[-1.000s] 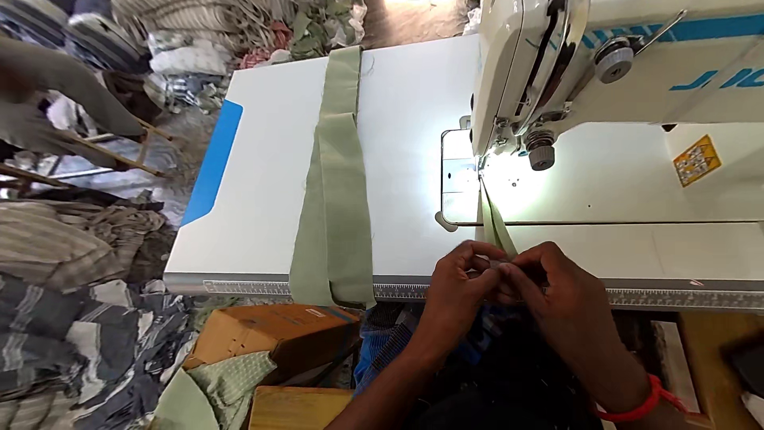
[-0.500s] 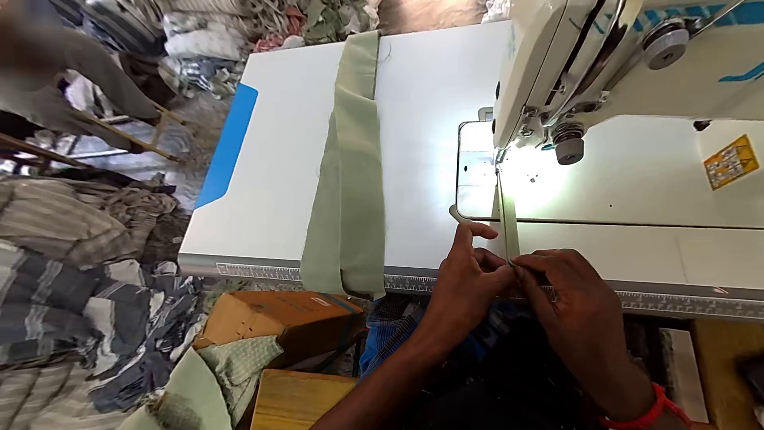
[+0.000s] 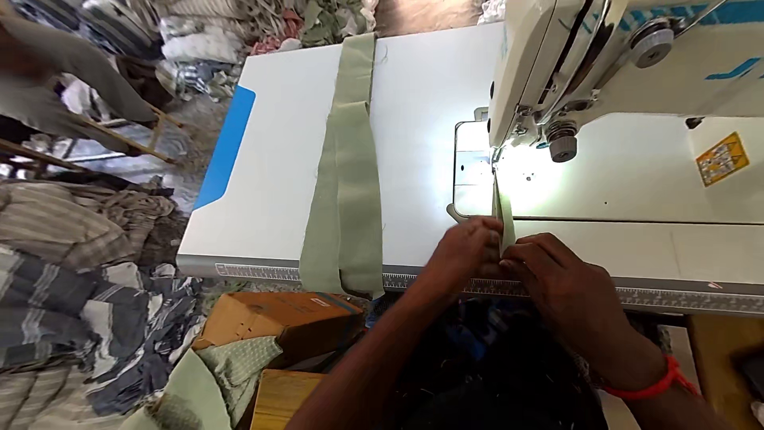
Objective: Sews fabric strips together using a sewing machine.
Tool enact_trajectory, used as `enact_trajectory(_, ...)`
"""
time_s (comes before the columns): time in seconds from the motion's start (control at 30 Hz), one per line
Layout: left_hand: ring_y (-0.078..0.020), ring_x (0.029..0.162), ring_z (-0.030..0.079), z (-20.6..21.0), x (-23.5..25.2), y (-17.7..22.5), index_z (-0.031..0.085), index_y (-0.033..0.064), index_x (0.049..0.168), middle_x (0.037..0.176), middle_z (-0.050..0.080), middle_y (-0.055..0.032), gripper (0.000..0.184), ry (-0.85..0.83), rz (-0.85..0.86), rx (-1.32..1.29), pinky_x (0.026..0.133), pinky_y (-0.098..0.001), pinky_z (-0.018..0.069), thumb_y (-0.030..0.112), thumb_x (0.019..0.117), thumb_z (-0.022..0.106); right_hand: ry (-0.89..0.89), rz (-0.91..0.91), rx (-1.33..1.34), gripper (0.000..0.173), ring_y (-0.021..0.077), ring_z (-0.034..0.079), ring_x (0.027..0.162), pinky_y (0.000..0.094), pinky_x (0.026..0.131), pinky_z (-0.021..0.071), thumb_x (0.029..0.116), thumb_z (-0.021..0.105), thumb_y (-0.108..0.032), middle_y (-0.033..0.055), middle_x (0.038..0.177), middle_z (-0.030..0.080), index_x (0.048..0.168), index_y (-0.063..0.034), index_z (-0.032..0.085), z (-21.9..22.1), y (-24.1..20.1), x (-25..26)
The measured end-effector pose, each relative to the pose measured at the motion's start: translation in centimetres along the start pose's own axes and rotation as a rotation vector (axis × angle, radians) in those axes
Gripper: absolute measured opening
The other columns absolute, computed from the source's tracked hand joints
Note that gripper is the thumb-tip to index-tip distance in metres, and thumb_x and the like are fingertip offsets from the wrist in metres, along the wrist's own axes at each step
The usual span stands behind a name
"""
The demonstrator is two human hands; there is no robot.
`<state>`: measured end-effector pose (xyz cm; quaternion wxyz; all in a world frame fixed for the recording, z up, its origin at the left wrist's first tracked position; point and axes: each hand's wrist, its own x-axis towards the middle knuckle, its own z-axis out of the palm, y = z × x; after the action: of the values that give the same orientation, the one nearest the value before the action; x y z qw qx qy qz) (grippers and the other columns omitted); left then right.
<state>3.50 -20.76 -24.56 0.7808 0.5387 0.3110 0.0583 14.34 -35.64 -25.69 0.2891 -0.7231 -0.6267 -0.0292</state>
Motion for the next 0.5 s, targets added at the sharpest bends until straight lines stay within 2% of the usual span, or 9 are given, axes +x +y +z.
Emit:
enact_trajectory(0.03, -0.0185, 0.091, 0.071, -0.4, 1.4, 0.8, 0.048, -0.0017, 0.136, 0.113, 0.068, -0.0138, 0.037, -0.019, -0.012, -0.068, 0.079, -0.0354, 0.0600, 0.018, 0.1107, 0.030, -0.008, -0.027, -0.018, 0.022, 0.0233, 0.068, 0.073, 0.0351, 0.050, 0.0505, 0.1056, 0.055, -0.022, 0.0114, 0.107, 0.067, 0.107, -0.0060, 0.071, -0.5, -0.3, 0.4)
enact_trajectory(0.1, -0.0229, 0.085, 0.074, -1.3, 3.9, 2.4, 0.041, 0.0012, 0.135, 0.106, 0.071, -0.0171, 0.032, -0.016, -0.020, -0.078, 0.074, -0.0360, 0.0622, 0.023, 0.1111, 0.041, -0.020, -0.054, -0.065, 0.021, 0.0243, 0.067, 0.071, 0.0362, 0.049, 0.0487, 0.1053, 0.055, -0.020, 0.0119, 0.102, 0.066, 0.105, -0.0052, 0.070, -1.3, -1.0, 1.2)
enact_trajectory(0.17, -0.0223, 0.063, 0.072, -1.5, 5.3, 3.6, 0.047, 0.0006, 0.129, 0.089, 0.070, -0.0168, 0.036, 0.090, 0.006, 0.328, 0.055, -0.0347, 0.0618, 0.022, 0.1039, 0.061, -0.025, -0.032, -0.110, 0.018, 0.0262, 0.067, 0.073, 0.0386, 0.052, 0.0513, 0.1035, 0.058, -0.019, 0.0118, 0.097, 0.066, 0.100, -0.0050, 0.070, -0.5, -1.1, 1.1)
enact_trajectory(0.2, -0.0198, 0.054, 0.069, -1.4, 5.6, 3.8, 0.053, 0.0020, 0.120, 0.078, 0.070, -0.0126, 0.036, 0.159, 0.069, 0.624, 0.048, -0.0337, 0.0589, 0.027, 0.0992, 0.069, -0.030, 0.000, -0.115, 0.017, 0.0276, 0.068, 0.076, 0.0402, 0.055, 0.0530, 0.1028, 0.059, -0.018, 0.0119, 0.096, 0.066, 0.100, -0.0050, 0.070, 0.6, -0.7, 0.8)
enact_trajectory(0.27, -0.0214, 0.062, 0.067, -1.5, 5.7, 3.1, 0.066, 0.0083, 0.110, 0.075, 0.068, -0.0065, 0.035, 0.288, 0.300, 1.094, 0.057, -0.0428, 0.0560, 0.036, 0.0915, 0.076, -0.017, 0.066, -0.090, 0.018, 0.0289, 0.069, 0.085, 0.0414, 0.064, 0.0562, 0.1035, 0.059, -0.020, 0.0119, 0.098, 0.067, 0.103, -0.0058, 0.070, 2.4, 0.4, 0.6)
enact_trajectory(0.3, -0.0235, 0.070, 0.068, -1.8, 5.7, 2.2, 0.070, 0.0108, 0.112, 0.081, 0.068, -0.0057, 0.036, 0.331, 0.459, 1.211, 0.062, -0.0459, 0.0542, 0.038, 0.0904, 0.076, -0.007, 0.096, -0.080, 0.019, 0.0291, 0.069, 0.088, 0.0420, 0.068, 0.0562, 0.1038, 0.059, -0.022, 0.0120, 0.099, 0.068, 0.104, -0.0063, 0.070, 2.8, 0.8, 0.9)
enact_trajectory(0.37, -0.0266, 0.095, 0.066, -2.8, 6.0, 0.1, 0.072, 0.0124, 0.122, 0.109, 0.069, -0.0073, 0.035, 0.334, 0.738, 1.327, 0.078, -0.0445, 0.0548, 0.037, 0.0972, 0.068, -0.012, 0.143, -0.070, 0.020, 0.0301, 0.069, 0.092, 0.0434, 0.073, 0.0569, 0.1046, 0.059, -0.023, 0.0131, 0.102, 0.068, 0.107, -0.0064, 0.070, 3.1, 1.4, 1.8)
enact_trajectory(0.4, -0.0272, 0.103, 0.063, -3.1, 6.2, -0.7, 0.073, 0.0137, 0.123, 0.119, 0.069, -0.0072, 0.032, 0.328, 0.818, 1.344, 0.084, -0.0437, 0.0513, 0.035, 0.1007, 0.063, -0.008, 0.153, -0.071, 0.020, 0.0301, 0.069, 0.090, 0.0435, 0.072, 0.0567, 0.1051, 0.058, -0.023, 0.0133, 0.101, 0.067, 0.108, -0.0060, 0.069, 3.2, 1.8, 2.3)
enact_trajectory(0.5, -0.0239, 0.109, 0.062, -3.2, 6.5, -1.4, 0.075, 0.0168, 0.117, 0.124, 0.070, -0.0013, 0.025, 0.382, 0.895, 1.366, 0.086, -0.0407, 0.0481, 0.028, 0.1030, 0.059, 0.005, 0.147, -0.078, 0.022, 0.0327, 0.069, 0.089, 0.0456, 0.072, 0.0566, 0.1060, 0.057, -0.021, 0.0160, 0.101, 0.066, 0.110, -0.0028, 0.069, 3.5, 2.9, 4.1)
